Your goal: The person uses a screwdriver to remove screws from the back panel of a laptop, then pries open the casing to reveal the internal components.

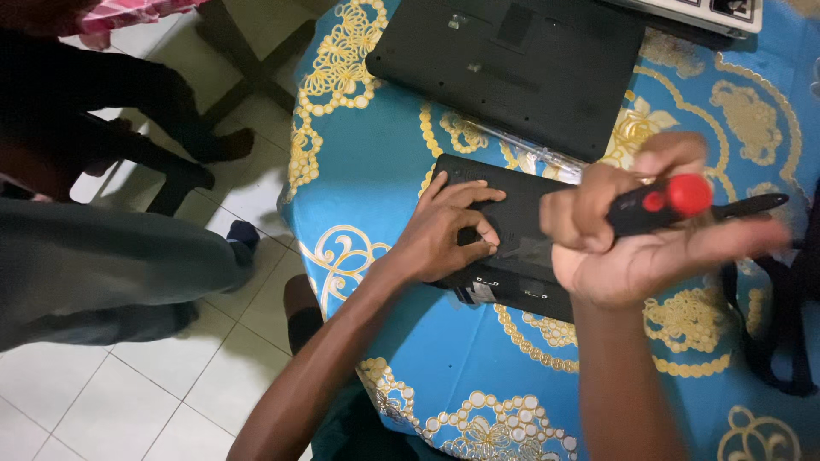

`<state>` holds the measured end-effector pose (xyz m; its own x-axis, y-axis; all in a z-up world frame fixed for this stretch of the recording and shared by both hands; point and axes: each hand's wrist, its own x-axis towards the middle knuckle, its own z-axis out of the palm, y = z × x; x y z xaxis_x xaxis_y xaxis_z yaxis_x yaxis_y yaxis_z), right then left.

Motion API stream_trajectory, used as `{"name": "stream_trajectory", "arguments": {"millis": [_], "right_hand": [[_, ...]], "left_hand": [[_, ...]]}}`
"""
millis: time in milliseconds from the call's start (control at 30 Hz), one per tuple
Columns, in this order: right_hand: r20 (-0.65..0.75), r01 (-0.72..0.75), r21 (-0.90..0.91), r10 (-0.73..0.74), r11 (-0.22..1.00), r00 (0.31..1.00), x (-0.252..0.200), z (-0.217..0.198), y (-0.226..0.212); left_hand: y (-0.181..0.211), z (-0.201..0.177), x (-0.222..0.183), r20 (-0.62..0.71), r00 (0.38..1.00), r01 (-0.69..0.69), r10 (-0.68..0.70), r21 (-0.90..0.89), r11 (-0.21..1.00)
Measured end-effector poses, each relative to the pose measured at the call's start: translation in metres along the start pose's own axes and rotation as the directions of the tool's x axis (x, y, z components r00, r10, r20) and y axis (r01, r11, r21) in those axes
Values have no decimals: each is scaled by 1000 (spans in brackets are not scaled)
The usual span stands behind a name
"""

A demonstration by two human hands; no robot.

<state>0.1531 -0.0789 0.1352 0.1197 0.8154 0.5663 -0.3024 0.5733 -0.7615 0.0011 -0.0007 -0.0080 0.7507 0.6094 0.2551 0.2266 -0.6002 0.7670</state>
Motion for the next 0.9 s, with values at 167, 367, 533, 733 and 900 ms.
{"name": "stream_trajectory", "arguments": {"millis": [167,367,533,733,900], "right_hand": [[-158,32,-194,-64,980,985,-6,-9,9],[-217,-75,-87,55,993,975,-6,6,0],[-180,-141,53,148,989,972,-1,3,-6],[-18,14,-111,-17,994,1000,-3,-2,2],[-16,-12,-77,11,997,1000,-12,-19,9]], "left_hand": [[8,-6,0,13,1000,22,-22,-11,1000],[4,-2,-1,6,1000,-4,4,-10,1000],[7,-6,-2,-4,1000,-5,5,-23,1000],[4,-2,-1,-11,1000,5,-5,-10,1000],[5,-4,0,13,1000,13,-12,-16,1000]]}}
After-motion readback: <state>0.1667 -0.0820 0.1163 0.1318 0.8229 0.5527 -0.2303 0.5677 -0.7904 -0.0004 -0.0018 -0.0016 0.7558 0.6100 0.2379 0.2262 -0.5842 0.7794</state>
